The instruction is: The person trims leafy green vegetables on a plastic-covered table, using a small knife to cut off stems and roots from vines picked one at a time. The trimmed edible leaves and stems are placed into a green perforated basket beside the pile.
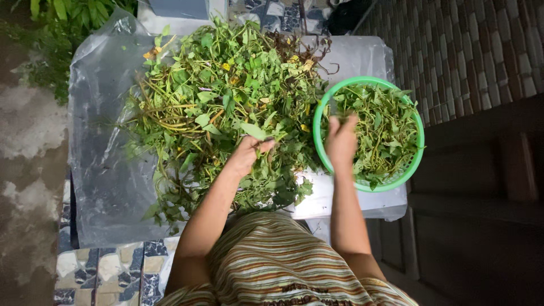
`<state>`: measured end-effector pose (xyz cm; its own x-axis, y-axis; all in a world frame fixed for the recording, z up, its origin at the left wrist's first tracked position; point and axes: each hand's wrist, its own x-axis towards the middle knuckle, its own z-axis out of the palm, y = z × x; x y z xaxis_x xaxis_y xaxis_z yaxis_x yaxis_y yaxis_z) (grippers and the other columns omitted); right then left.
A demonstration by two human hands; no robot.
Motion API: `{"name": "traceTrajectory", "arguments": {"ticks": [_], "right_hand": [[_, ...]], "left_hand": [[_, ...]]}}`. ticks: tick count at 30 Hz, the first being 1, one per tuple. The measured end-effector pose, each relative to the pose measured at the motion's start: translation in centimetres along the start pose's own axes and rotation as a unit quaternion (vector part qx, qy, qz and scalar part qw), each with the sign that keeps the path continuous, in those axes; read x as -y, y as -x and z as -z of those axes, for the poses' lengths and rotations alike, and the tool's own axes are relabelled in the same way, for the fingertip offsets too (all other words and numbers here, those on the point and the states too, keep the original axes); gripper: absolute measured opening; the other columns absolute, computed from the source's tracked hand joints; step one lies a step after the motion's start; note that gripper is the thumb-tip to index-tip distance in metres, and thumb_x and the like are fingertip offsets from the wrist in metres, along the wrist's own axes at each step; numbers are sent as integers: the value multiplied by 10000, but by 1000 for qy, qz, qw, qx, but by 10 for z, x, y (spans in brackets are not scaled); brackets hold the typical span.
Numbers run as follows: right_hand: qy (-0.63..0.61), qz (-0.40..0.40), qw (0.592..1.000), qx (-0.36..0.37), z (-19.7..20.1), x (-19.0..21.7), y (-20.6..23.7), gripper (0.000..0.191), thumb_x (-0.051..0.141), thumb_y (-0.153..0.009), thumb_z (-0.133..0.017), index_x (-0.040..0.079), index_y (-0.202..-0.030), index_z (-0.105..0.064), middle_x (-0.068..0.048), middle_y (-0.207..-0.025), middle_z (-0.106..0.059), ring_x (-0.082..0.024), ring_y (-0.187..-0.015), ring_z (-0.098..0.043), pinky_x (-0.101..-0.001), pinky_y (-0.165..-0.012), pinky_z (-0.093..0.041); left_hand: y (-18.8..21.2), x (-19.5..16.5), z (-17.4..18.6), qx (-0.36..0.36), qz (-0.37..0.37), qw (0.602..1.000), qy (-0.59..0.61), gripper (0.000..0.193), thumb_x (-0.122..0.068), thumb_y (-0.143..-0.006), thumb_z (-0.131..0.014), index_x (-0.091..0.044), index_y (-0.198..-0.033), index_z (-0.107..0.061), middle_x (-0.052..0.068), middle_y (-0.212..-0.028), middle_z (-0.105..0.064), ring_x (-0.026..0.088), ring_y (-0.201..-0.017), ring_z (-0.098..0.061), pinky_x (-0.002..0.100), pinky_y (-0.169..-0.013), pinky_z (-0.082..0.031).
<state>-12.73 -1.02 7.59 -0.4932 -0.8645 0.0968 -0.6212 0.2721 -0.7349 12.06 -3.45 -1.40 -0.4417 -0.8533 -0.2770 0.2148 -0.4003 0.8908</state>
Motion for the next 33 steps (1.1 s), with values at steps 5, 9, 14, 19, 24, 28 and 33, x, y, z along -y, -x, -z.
{"name": "traceTrajectory", "arguments": {"ticks": [5, 9, 14, 19, 24, 28, 33], "right_hand": [[-93, 111, 985, 96, 29, -14, -6, 719, 308, -1188, -567, 5, -1682, -141, -356, -1591, -370, -315, -1206, -623, -455, -1004, -512], [-144, 255, 908, 299, -13, 1, 27, 583, 248, -1107, -603, -33, -1578, -405, -282, -1568, -508, -348, -1370, -519, -453, -1120, -414], [-134, 115, 915, 363, -45, 12, 35, 432, 273, -1038, -590, 20, -1384, -531, -115, -1057, -721, -184, -932, -646, -333, -879, -521], [-171, 98, 924, 327, -61, 8, 28, 361, 276, -1069, -558, 34, -1336, -556, -38, -903, -601, -128, -818, -517, -291, -753, -474], [-284, 56, 897, 334, -72, -4, 25, 268, 313, -1124, -506, 67, -1198, -584, 39, -786, -433, -55, -677, -418, -230, -605, -373], [-348, -11, 901, 259, -64, -28, 13, 307, 414, -1084, -473, 127, -1133, -573, 54, -671, -426, -62, -535, -379, -245, -469, -299], [-335, -16, 939, 76, 1, -84, -27, 519, 471, -1224, -481, -9, -1027, -446, -57, -715, -391, -153, -573, -393, -324, -550, -320]], "left_hand": [[-6, 0, 23, 3, 22, 999, 46, 294, -271, -891, -774, -23, -1046, -745, 66, -949, -733, 166, -901, -637, 354, -892, -472], [-17, 15, 9, -76, 74, 993, -47, 447, -257, -878, -828, 47, -1106, -592, 115, -1036, -718, 185, -1030, -646, 328, -950, -426], [-7, 16, 17, -77, 41, 995, 53, 454, -281, -895, -779, 3, -1211, -618, 37, -1098, -685, 161, -1058, -602, 325, -925, -487], [17, 6, 38, -105, 131, 986, 9, 358, -270, -965, -683, -33, -1229, -630, 19, -989, -689, 166, -843, -626, 322, -700, -513], [27, 16, 50, -65, 1, 997, -37, 236, -105, -947, -696, 24, -1143, -721, 68, -944, -739, 138, -780, -673, 269, -657, -535], [22, 28, 57, -127, -60, 989, -53, 211, -57, -943, -701, 16, -1140, -721, 80, -984, -750, 160, -785, -698, 275, -701, -542], [18, 31, 75, -164, -120, 976, -72, 190, -35, -954, -710, 18, -1136, -727, 71, -1016, -748, 123, -913, -688, 268, -797, -551]]}}
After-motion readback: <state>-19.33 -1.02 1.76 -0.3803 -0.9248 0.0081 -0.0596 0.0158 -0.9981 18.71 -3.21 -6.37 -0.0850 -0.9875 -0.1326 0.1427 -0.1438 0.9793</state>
